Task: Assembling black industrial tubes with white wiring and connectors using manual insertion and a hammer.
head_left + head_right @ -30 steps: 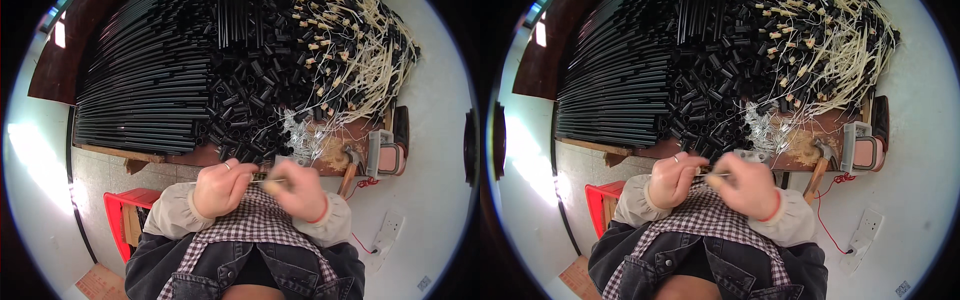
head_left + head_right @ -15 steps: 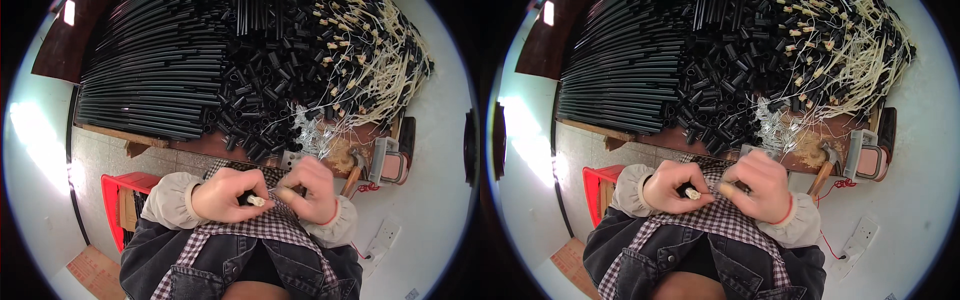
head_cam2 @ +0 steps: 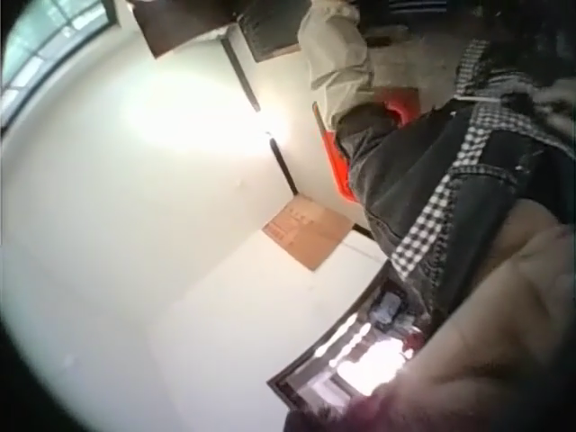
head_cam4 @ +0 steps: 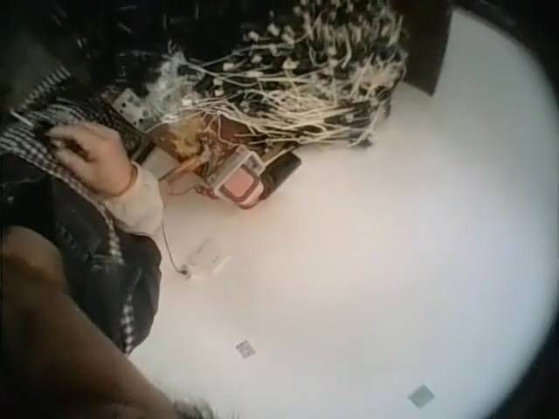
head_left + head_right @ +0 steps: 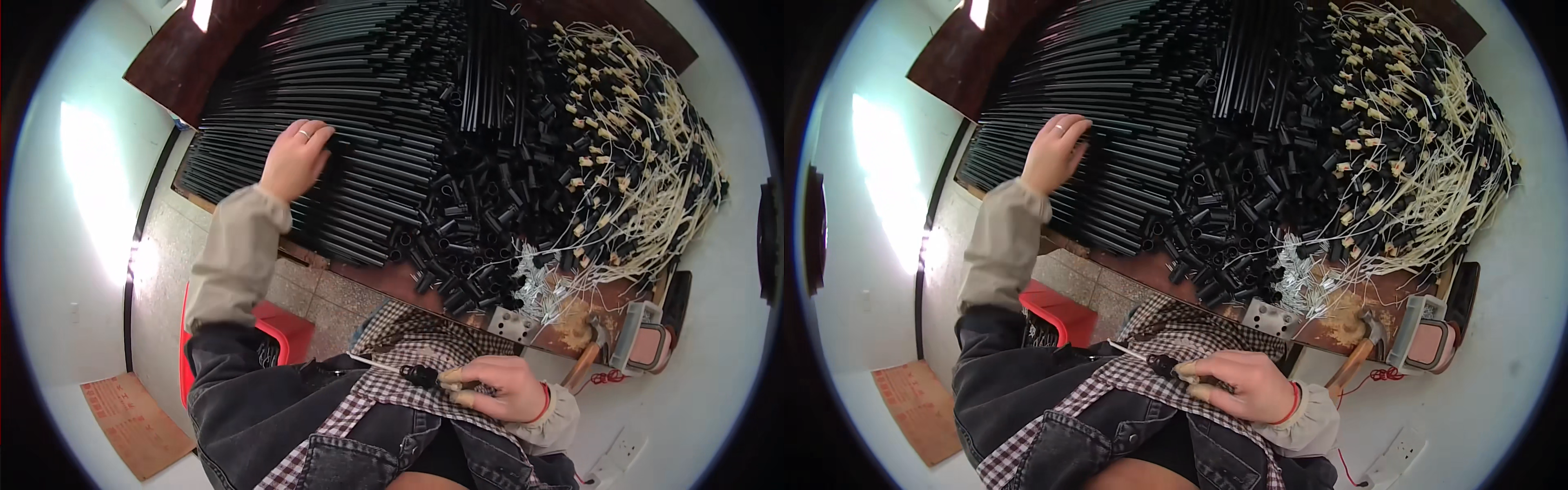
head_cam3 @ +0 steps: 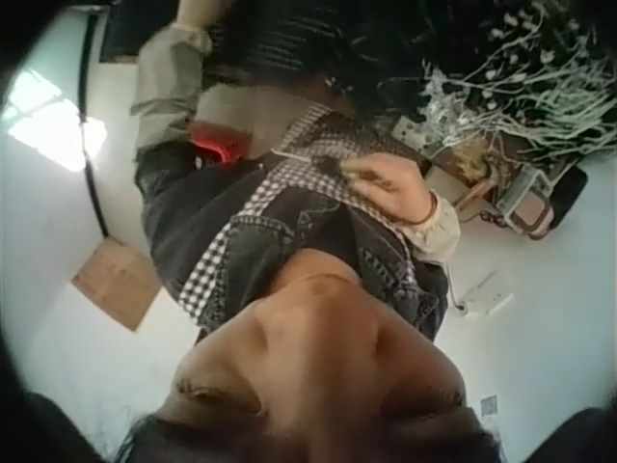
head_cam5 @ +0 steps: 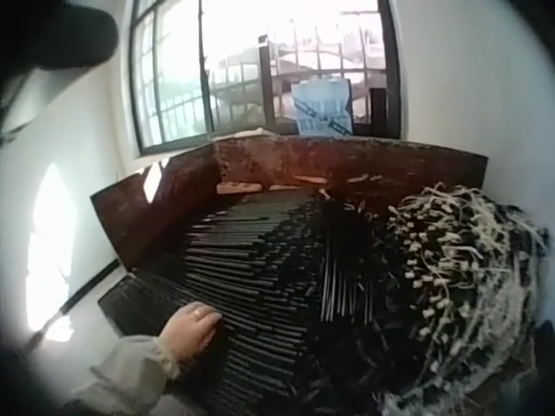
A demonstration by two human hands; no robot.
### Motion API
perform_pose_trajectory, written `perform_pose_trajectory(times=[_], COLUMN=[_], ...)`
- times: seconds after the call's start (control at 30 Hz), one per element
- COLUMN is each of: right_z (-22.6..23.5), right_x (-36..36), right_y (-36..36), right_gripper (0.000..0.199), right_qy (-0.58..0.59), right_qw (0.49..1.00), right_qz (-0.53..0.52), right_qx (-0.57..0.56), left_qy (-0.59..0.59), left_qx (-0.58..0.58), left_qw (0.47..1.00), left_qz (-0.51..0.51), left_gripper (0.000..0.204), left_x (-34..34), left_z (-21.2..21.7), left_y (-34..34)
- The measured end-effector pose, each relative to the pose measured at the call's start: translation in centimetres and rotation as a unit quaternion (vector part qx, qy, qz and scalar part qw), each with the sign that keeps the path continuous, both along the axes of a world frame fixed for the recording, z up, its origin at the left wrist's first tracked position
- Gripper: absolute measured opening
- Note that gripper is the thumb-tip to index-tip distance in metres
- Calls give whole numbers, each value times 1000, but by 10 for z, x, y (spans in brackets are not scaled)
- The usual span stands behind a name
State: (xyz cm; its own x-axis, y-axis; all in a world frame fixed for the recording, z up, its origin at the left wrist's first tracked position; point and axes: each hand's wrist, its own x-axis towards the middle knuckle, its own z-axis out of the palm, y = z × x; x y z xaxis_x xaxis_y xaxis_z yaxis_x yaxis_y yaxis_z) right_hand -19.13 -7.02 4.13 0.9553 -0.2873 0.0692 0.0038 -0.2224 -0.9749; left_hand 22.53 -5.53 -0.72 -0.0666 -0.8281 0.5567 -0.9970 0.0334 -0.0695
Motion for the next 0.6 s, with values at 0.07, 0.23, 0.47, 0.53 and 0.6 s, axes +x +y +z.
perform_pose_trajectory(times=[0.07, 0.23, 0.47, 0.53, 0.6], right_z=[-2, -11, 8, 11, 12], right_x=[0, -40, -89, -88, -92], right_y=[0, 4, -11, -6, -5], right_gripper=[29, 24, 37, 36, 36], right_qy=[17, -159, -351, -357, -361], right_qw=[999, 888, 779, 780, 780], right_qz=[-16, -431, -517, -512, -509], right_qx=[24, 13, 42, 48, 52], left_qy=[-28, 62, 279, 218, 187], left_qx=[7, -13, 77, 57, 47], left_qw=[999, 992, 927, 928, 926], left_qz=[-30, -109, -240, -296, -324], left_gripper=[36, 28, 35, 34, 34], left_x=[36, 0, -99, -113, -116], left_z=[-18, 12, 64, 69, 68], left_y=[0, -8, 2, -4, -9])
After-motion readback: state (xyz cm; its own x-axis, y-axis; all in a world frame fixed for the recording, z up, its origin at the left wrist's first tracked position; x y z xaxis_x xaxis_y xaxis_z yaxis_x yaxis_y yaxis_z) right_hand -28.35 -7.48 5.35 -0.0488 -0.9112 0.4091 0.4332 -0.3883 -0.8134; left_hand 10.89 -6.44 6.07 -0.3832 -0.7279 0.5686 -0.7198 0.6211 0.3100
